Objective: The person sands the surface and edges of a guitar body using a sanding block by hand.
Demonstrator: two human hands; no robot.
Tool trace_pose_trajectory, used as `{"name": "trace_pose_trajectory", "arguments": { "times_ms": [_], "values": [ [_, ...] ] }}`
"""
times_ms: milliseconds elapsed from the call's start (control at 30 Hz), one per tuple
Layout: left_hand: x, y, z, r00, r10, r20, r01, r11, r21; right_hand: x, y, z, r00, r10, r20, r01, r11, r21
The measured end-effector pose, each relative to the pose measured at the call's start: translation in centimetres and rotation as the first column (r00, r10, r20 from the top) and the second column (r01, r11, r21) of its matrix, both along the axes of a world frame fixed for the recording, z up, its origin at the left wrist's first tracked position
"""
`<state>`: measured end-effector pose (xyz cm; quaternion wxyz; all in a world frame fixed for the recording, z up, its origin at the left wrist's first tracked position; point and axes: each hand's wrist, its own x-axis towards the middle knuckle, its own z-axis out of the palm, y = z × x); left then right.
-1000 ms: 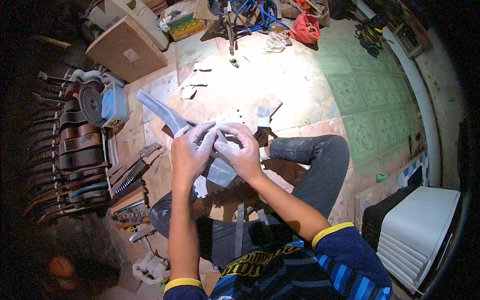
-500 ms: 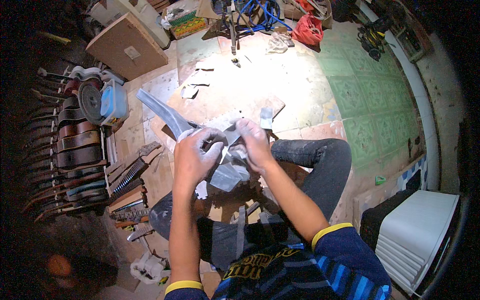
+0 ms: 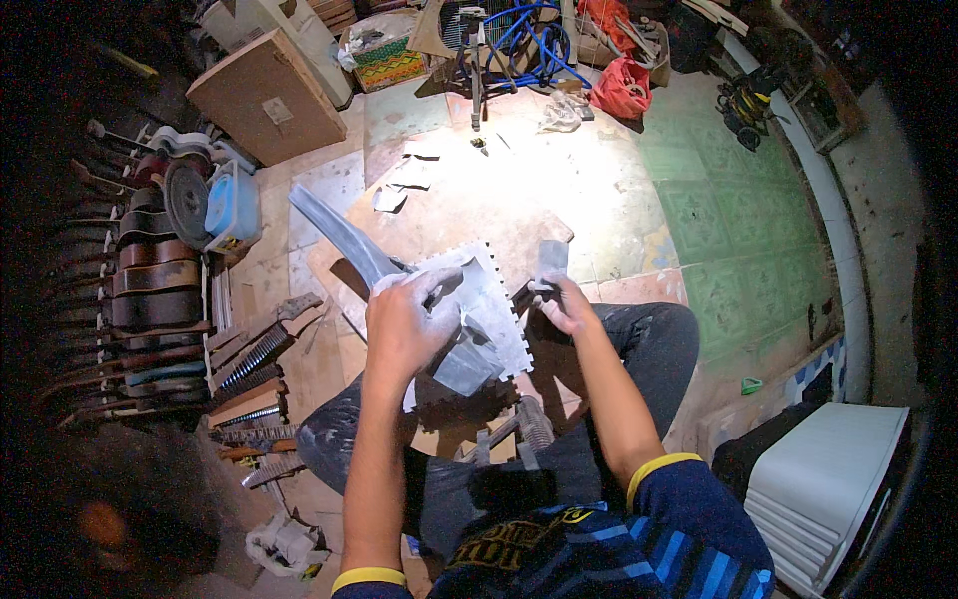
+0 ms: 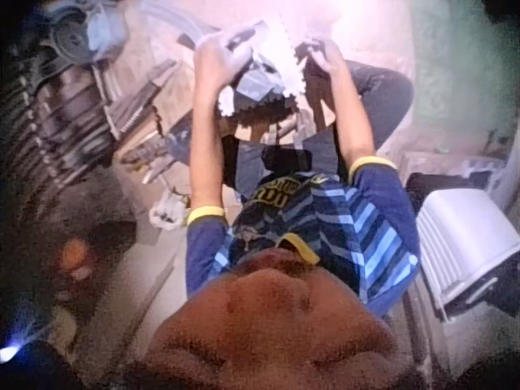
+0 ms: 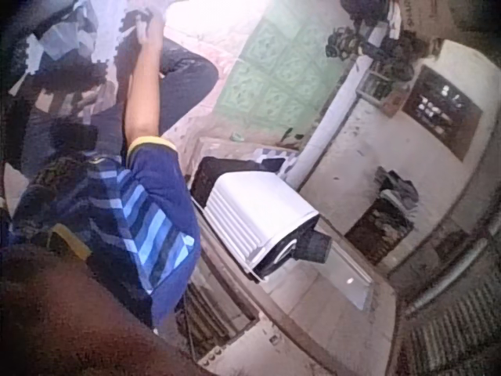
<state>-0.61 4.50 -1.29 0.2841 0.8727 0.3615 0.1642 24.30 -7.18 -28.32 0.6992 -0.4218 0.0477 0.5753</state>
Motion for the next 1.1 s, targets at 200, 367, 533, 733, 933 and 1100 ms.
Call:
{"name": "trace_pose_trajectory", "arguments": {
  "times_ms": [200,367,533,733,933,1100],
  "values": [
    [0.4,0.5,-0.7,1.000,-0.011,0.011,0.010,0.999,0.052,-3.6,-2.2,13.4,0.919,0.294,-0.264,-0.099,0.818,0.567],
    [0.6,0.5,-0.5,1.000,-0.009,-0.013,0.010,0.999,0.051,-5.7,-1.9,15.1,0.984,0.113,0.134,-0.149,0.944,0.294],
    [0.7,0.7,-0.3,1.000,-0.028,-0.009,0.028,1.000,-0.005,-9.5,-0.3,17.1,0.142,-0.179,0.974,-0.027,0.982,0.184],
    [0.5,1.1,-0.7,1.000,-0.010,0.028,0.011,1.000,-0.026,-11.8,1.2,18.5,-0.080,-0.157,0.984,-0.087,0.985,0.150],
    [0.9,0.7,0.8,0.999,0.004,0.040,0.002,0.989,-0.146,-11.9,1.6,18.5,0.086,-0.127,0.988,-0.059,0.989,0.133],
    [0.4,1.6,-0.3,0.980,0.017,0.199,0.045,0.952,-0.302,-11.9,2.3,18.2,0.279,-0.140,0.950,-0.065,0.984,0.164]
  ]
}}
